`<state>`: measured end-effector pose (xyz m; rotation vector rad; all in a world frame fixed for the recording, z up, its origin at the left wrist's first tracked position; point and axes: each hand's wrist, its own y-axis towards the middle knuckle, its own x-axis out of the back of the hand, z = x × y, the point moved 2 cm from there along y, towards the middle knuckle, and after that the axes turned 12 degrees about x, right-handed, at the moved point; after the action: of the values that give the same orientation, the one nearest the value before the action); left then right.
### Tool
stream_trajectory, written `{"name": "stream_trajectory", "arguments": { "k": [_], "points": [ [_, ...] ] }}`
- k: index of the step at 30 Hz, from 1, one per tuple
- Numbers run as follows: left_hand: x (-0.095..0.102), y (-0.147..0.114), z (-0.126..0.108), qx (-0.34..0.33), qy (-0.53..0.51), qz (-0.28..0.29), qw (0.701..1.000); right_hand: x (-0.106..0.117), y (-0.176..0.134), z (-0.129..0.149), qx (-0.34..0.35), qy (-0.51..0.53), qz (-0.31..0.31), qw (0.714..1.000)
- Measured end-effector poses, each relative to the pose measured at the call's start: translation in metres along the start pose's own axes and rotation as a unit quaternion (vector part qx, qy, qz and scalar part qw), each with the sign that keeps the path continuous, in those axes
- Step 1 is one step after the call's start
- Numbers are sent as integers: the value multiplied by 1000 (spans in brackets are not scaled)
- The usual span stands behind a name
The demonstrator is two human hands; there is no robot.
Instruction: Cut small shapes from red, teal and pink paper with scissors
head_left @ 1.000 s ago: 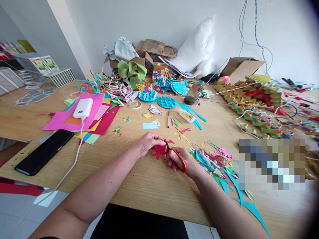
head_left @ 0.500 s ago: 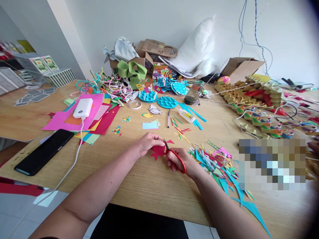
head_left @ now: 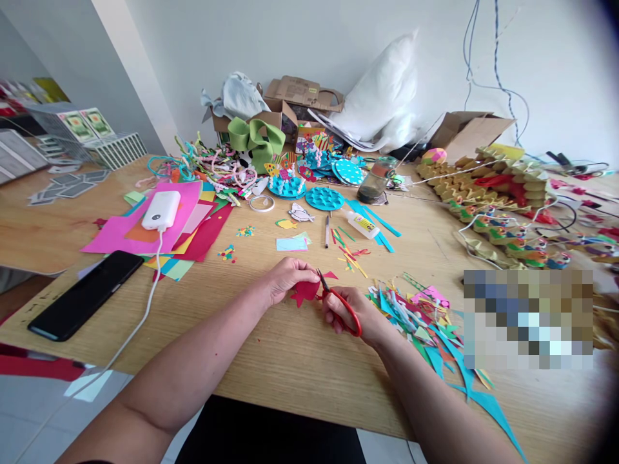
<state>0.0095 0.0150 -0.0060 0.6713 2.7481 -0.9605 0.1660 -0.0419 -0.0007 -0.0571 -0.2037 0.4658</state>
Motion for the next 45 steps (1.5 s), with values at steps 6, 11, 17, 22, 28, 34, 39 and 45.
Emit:
{"name": "stream_trajectory", "arguments": {
  "k": [6,11,17,22,28,34,39,45],
  "points": [
    [0,-1,0,7,-4,-5,1000,1,0,-2,4,5,0,1000],
    [0,1,0,1,1,8,1000,-1,0,3,12,1,4,1000],
    [1,1,1,-1,7,6,1000,-1,0,3,13,6,10,1000],
    [1,0,0,2,6,0,1000,0,0,-3,4,9,5,1000],
    [1,0,0,-4,5,18,1000,0,0,-1,11,7,1,1000],
    [0,1,0,-12,9,27,1000,1,0,1,8,5,-12,1000],
    [1,2,0,-27,8,19,999,0,0,1,4,4,-12,1000],
    [1,3,1,-26,12,31,999,1,1,-1,5,2,-7,1000]
  ]
}}
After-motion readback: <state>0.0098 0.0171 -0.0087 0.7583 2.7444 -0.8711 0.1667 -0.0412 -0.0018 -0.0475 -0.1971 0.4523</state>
